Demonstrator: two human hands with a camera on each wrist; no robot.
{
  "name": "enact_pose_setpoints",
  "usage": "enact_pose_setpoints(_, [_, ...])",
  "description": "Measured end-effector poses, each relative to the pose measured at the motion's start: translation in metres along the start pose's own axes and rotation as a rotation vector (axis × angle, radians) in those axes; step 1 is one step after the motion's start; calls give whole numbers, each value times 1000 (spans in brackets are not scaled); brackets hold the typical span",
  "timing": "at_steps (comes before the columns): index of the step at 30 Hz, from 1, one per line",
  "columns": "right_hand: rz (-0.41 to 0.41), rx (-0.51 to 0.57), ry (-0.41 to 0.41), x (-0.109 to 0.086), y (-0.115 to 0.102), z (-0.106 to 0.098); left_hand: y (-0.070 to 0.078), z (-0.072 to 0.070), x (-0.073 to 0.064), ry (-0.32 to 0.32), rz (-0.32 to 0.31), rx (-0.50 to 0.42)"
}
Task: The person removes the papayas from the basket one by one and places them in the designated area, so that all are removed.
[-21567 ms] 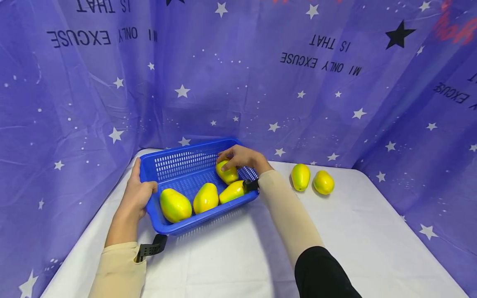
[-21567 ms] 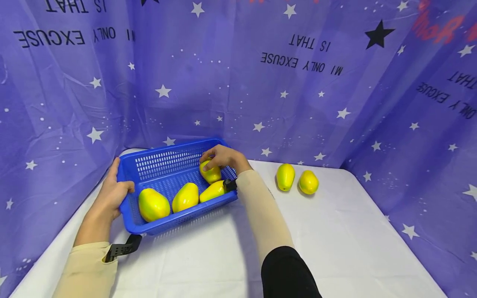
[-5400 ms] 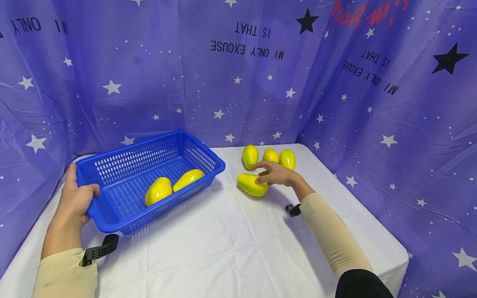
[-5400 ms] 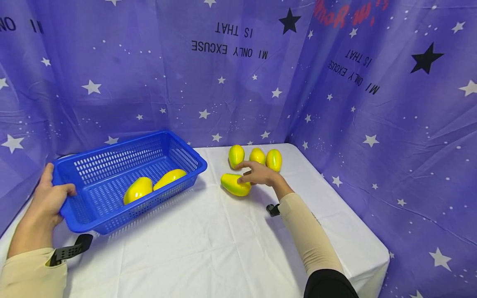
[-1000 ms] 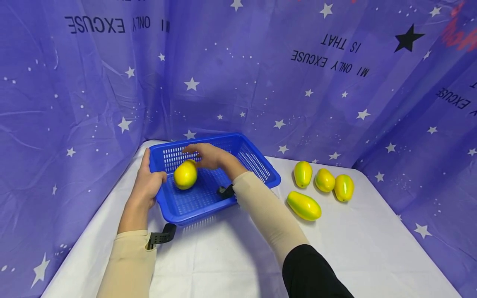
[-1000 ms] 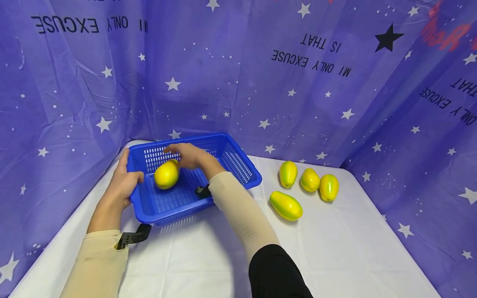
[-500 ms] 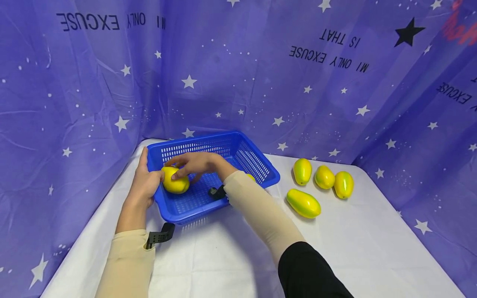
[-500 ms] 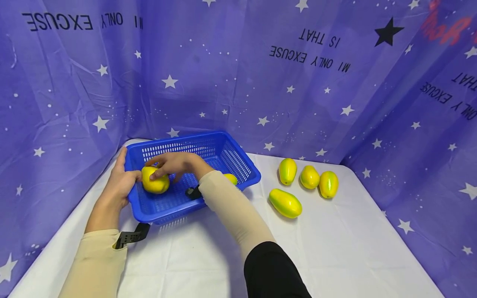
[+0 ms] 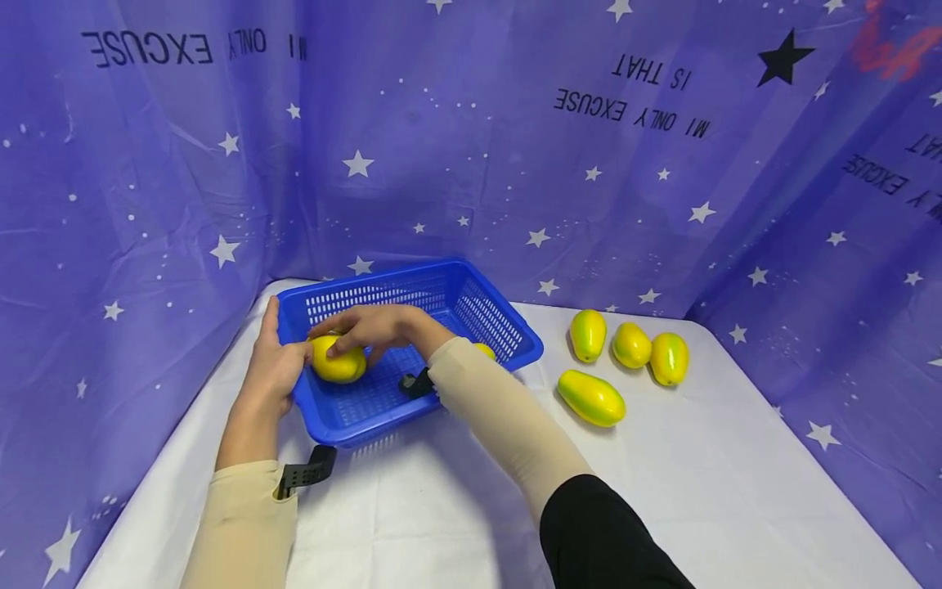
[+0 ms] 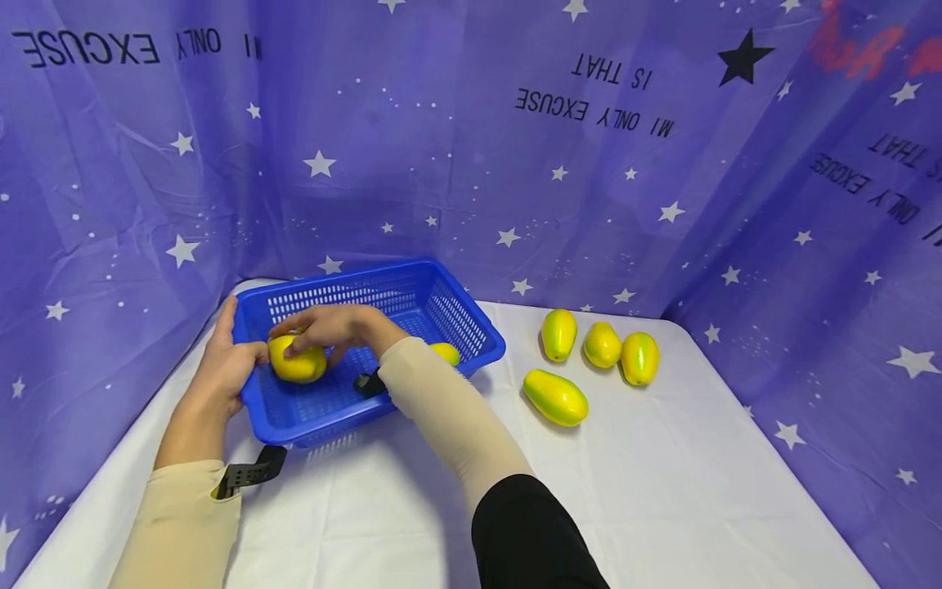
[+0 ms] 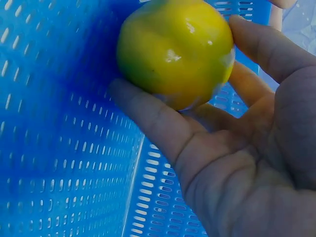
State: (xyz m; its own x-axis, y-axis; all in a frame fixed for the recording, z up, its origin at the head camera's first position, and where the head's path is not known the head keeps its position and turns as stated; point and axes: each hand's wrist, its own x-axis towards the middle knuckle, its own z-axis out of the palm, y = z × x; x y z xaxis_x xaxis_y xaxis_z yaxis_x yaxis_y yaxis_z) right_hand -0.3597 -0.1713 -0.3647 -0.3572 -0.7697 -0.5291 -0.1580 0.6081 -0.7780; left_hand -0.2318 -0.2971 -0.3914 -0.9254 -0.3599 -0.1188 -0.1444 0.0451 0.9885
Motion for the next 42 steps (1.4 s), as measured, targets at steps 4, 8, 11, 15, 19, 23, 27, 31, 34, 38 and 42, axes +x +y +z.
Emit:
enact_pose_setpoints(4, [-18, 54, 39, -2, -2, 0, -1, -1, -1, -13, 6, -8])
enact_pose_setpoints(8, [-68, 123, 93, -3, -7, 0, -2, -2, -3, -31, 7, -5])
enact_pose_setpoints(11, [-109, 184, 131, -7, -10, 0, -2, 0, -3, -41, 12, -8])
enact_pose_setpoints(15, [-148, 236, 186, -14, -9, -3, -4, 3, -2, -46, 15, -5])
enact_pose_setpoints(19, [-179, 264, 269, -22, -6, -9, -4, 7, -3, -45, 22, 4])
enact_pose_setpoints(23, [-214, 311, 337, -33, -5, -18, -3, 10, -3, -43, 21, 10])
enact_pose_setpoints(27, [-268, 320, 378, -48, -7, -27, -3, 10, -3, -31, 11, 21])
enact_pose_setpoints(31, [-323, 278, 413, -65, -11, -31, -5, 6, 0, -30, 10, 27])
enact_pose_setpoints(34, [-337, 259, 426, -76, -11, -32, -8, 3, 6, -29, 2, 33])
enact_pose_setpoints(38, [-348, 265, 434, -90, -6, -34, -15, 0, 14, -27, 3, 29])
enact_pose_setpoints(42, [-382, 294, 437, -104, 2, -37, -21, -3, 21, -26, 29, 12])
